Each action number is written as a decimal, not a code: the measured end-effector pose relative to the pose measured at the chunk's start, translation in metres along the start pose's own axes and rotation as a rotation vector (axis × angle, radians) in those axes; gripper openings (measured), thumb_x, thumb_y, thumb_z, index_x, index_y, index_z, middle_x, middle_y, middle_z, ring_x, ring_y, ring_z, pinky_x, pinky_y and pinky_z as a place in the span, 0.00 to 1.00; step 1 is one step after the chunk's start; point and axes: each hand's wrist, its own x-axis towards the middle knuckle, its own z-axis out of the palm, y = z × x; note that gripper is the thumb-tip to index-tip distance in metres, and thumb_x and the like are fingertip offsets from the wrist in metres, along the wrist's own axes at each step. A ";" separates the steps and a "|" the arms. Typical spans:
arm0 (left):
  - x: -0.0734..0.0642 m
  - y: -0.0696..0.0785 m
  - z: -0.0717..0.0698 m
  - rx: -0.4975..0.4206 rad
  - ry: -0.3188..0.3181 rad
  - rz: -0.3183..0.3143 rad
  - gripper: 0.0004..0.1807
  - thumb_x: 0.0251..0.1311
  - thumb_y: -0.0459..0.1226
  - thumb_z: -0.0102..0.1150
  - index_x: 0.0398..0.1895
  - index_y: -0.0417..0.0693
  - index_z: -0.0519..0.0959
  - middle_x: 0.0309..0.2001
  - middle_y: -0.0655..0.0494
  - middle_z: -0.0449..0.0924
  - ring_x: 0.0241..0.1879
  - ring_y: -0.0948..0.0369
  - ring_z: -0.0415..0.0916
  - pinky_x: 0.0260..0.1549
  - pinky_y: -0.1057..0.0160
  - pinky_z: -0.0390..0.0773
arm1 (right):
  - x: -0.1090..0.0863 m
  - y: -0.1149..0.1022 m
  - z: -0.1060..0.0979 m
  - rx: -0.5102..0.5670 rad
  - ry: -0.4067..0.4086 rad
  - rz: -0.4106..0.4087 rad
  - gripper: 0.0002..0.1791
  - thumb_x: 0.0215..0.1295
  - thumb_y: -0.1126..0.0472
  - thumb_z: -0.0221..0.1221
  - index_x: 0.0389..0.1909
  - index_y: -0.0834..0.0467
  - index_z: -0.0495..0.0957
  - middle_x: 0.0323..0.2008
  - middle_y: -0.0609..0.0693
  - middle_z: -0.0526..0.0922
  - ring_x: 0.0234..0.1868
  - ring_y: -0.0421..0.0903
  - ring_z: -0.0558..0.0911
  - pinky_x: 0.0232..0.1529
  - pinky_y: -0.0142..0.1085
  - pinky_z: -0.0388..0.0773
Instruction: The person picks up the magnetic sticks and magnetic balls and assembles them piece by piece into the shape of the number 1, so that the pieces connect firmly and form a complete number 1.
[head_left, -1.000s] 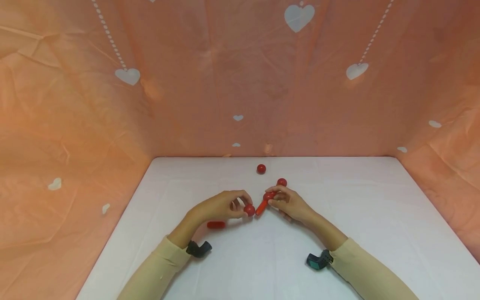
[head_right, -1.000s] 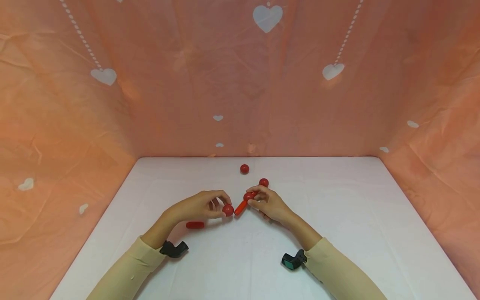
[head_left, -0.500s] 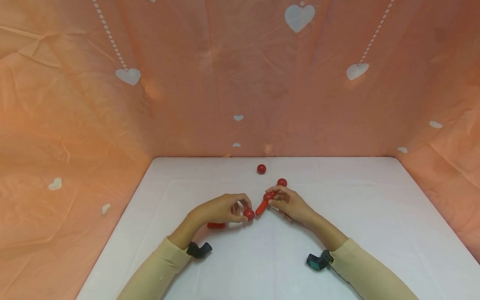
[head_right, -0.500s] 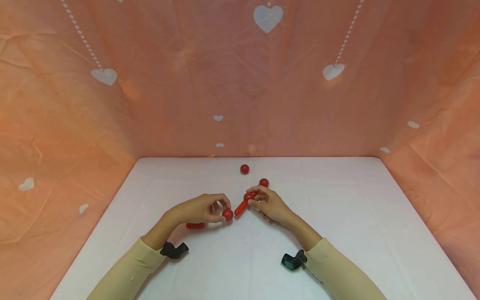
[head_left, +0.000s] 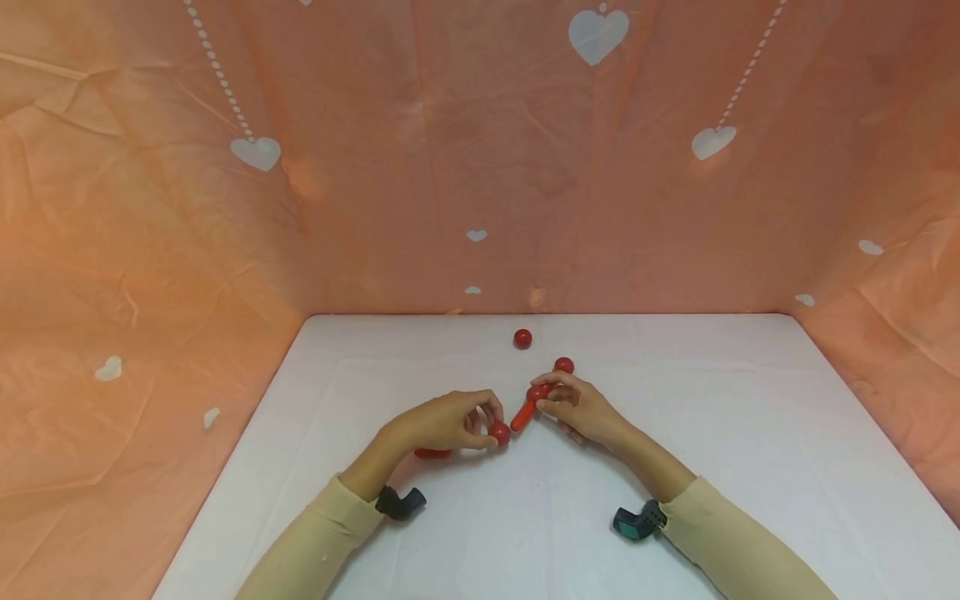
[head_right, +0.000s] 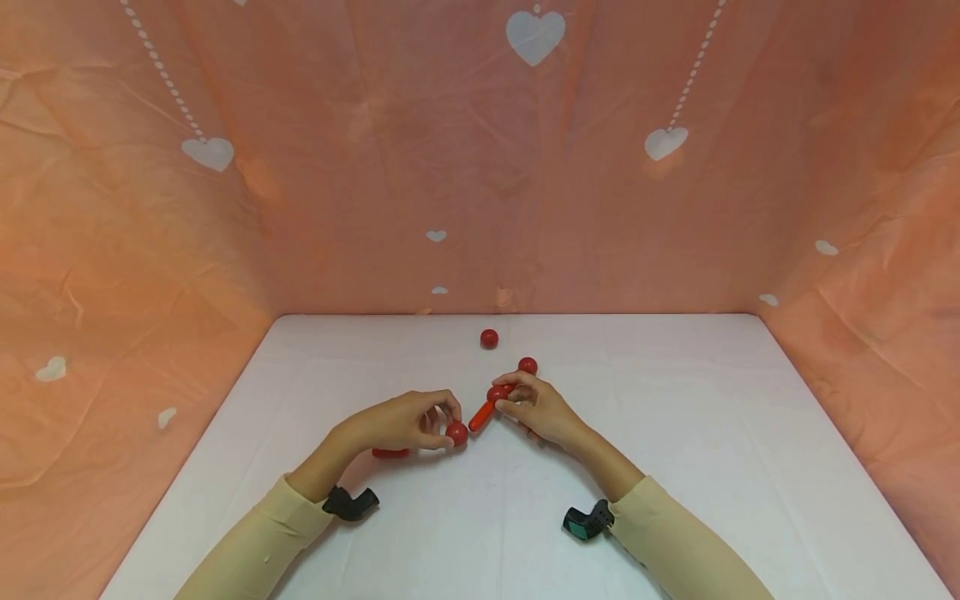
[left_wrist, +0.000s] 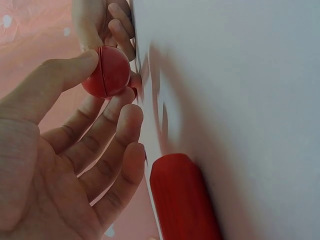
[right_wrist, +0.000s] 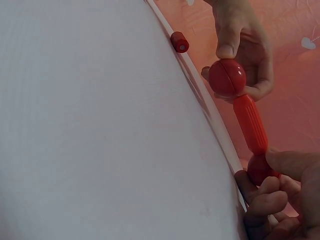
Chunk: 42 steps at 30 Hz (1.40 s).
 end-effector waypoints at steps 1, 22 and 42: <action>0.000 0.000 0.000 0.002 0.001 0.000 0.16 0.65 0.43 0.76 0.51 0.62 0.80 0.46 0.64 0.85 0.38 0.65 0.80 0.41 0.63 0.82 | 0.000 0.000 0.000 0.000 0.000 0.000 0.22 0.76 0.56 0.67 0.67 0.52 0.79 0.45 0.57 0.81 0.17 0.44 0.69 0.16 0.30 0.67; 0.003 0.005 0.006 0.000 0.004 -0.014 0.17 0.64 0.44 0.77 0.51 0.63 0.80 0.46 0.65 0.85 0.37 0.65 0.79 0.40 0.64 0.82 | 0.000 0.000 0.000 0.003 0.001 -0.007 0.22 0.76 0.56 0.67 0.67 0.52 0.79 0.47 0.57 0.82 0.17 0.44 0.70 0.16 0.30 0.68; 0.001 0.003 0.002 -0.021 -0.006 -0.004 0.17 0.65 0.44 0.77 0.51 0.63 0.79 0.47 0.66 0.86 0.39 0.64 0.80 0.44 0.63 0.82 | 0.000 0.000 0.001 0.018 0.004 0.000 0.21 0.76 0.57 0.67 0.67 0.52 0.78 0.46 0.57 0.82 0.18 0.44 0.70 0.16 0.30 0.67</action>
